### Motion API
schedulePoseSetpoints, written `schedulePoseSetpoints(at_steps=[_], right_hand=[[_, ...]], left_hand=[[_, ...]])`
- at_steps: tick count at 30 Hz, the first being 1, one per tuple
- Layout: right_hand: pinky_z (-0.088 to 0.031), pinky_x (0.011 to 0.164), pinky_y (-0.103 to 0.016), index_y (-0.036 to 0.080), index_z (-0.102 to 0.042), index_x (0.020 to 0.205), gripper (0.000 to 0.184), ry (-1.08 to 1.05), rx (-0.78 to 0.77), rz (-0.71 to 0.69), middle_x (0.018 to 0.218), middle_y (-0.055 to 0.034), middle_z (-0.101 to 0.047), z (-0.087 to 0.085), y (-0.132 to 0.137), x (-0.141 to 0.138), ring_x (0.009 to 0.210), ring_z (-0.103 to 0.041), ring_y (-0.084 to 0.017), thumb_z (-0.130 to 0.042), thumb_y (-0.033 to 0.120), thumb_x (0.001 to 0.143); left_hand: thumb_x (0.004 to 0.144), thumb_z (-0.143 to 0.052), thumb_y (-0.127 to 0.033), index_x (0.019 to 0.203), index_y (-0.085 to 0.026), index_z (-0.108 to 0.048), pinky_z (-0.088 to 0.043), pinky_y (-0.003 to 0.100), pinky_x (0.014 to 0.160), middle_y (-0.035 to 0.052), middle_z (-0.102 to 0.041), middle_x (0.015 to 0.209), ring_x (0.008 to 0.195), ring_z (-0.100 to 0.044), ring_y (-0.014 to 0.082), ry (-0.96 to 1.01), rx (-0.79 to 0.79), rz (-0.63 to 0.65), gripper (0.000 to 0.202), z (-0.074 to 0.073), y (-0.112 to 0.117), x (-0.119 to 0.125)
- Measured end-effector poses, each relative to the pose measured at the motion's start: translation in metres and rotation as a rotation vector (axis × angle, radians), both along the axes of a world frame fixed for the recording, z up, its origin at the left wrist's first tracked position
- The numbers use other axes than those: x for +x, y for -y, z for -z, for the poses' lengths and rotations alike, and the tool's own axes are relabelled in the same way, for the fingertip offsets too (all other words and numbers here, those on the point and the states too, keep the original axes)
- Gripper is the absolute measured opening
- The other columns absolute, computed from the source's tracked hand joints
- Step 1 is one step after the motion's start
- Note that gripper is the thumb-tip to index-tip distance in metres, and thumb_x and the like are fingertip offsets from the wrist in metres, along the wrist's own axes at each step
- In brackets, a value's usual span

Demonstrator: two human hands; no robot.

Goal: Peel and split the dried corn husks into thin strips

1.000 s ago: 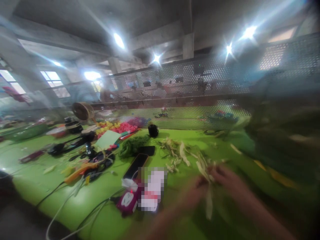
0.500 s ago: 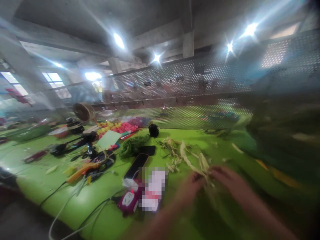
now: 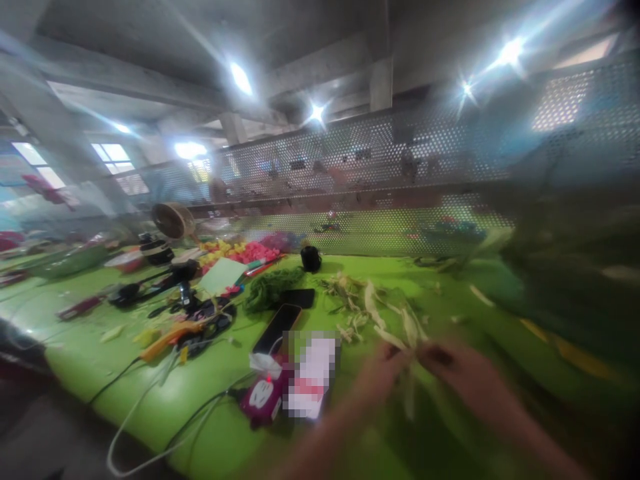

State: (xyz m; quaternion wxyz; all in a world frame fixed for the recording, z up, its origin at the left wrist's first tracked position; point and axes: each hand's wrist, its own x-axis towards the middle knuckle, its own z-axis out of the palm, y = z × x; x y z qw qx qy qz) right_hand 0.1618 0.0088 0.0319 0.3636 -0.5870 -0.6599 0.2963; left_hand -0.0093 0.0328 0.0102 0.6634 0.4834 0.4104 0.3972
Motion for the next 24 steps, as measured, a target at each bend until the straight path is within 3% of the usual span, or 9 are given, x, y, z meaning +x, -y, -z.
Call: schedulePoseSetpoints(at_steps=[7, 10, 14, 20, 24], right_hand=[[-0.046, 0.065, -0.030, 0.024, -0.067, 0.069, 0.024, 0.021, -0.002, 0.068, 0.069, 0.0001, -0.072, -0.003, -0.002, 0.002, 0.069, -0.065, -0.021, -0.060, 0.044, 0.078], [-0.048, 0.069, -0.031, 0.022, -0.068, 0.084, 0.023, 0.001, 0.027, 0.055, 0.083, -0.0028, -0.074, -0.001, -0.003, 0.002, 0.075, -0.066, -0.022, -0.058, 0.043, 0.080], [-0.050, 0.066, -0.033, 0.022, -0.059, 0.115, 0.041, -0.021, 0.056, 0.086, 0.096, -0.0057, -0.072, 0.002, 0.000, 0.000, 0.074, -0.067, -0.022, -0.056, 0.045, 0.081], [-0.053, 0.074, -0.032, 0.022, -0.066, 0.097, 0.031, -0.176, -0.045, 0.054, 0.094, -0.0060, -0.075, -0.001, 0.004, -0.007, 0.085, -0.070, -0.024, -0.057, 0.047, 0.081], [-0.051, 0.070, -0.031, 0.021, -0.067, 0.091, 0.032, -0.086, -0.051, 0.071, 0.088, -0.0052, -0.076, 0.003, 0.001, -0.003, 0.081, -0.070, -0.024, -0.061, 0.049, 0.078]], left_hand=[[0.065, -0.075, -0.039, 0.074, -0.018, -0.058, -0.035, 0.024, 0.063, -0.0073, -0.037, 0.054, 0.055, -0.038, 0.0092, 0.167, -0.052, -0.019, 0.029, -0.012, 0.007, 0.005], [0.068, -0.073, -0.046, 0.079, -0.017, -0.060, -0.036, 0.024, 0.062, -0.0050, -0.047, 0.060, 0.055, -0.041, 0.0088, 0.140, -0.102, -0.029, 0.034, -0.008, 0.006, 0.003], [0.075, -0.067, -0.052, 0.090, -0.016, -0.065, -0.040, 0.025, 0.068, 0.0011, -0.060, 0.076, 0.067, -0.050, 0.0119, 0.137, -0.081, -0.073, 0.038, 0.003, 0.001, -0.001], [0.074, -0.069, -0.036, 0.096, -0.014, -0.067, -0.043, 0.028, 0.074, 0.0072, -0.065, 0.088, 0.076, -0.056, 0.0156, 0.232, -0.067, 0.016, 0.032, 0.007, -0.001, 0.004], [0.072, -0.072, -0.028, 0.101, -0.013, -0.066, -0.043, 0.029, 0.076, 0.0096, -0.066, 0.097, 0.083, -0.057, 0.0166, 0.114, 0.032, 0.067, 0.032, 0.006, -0.001, 0.006]])
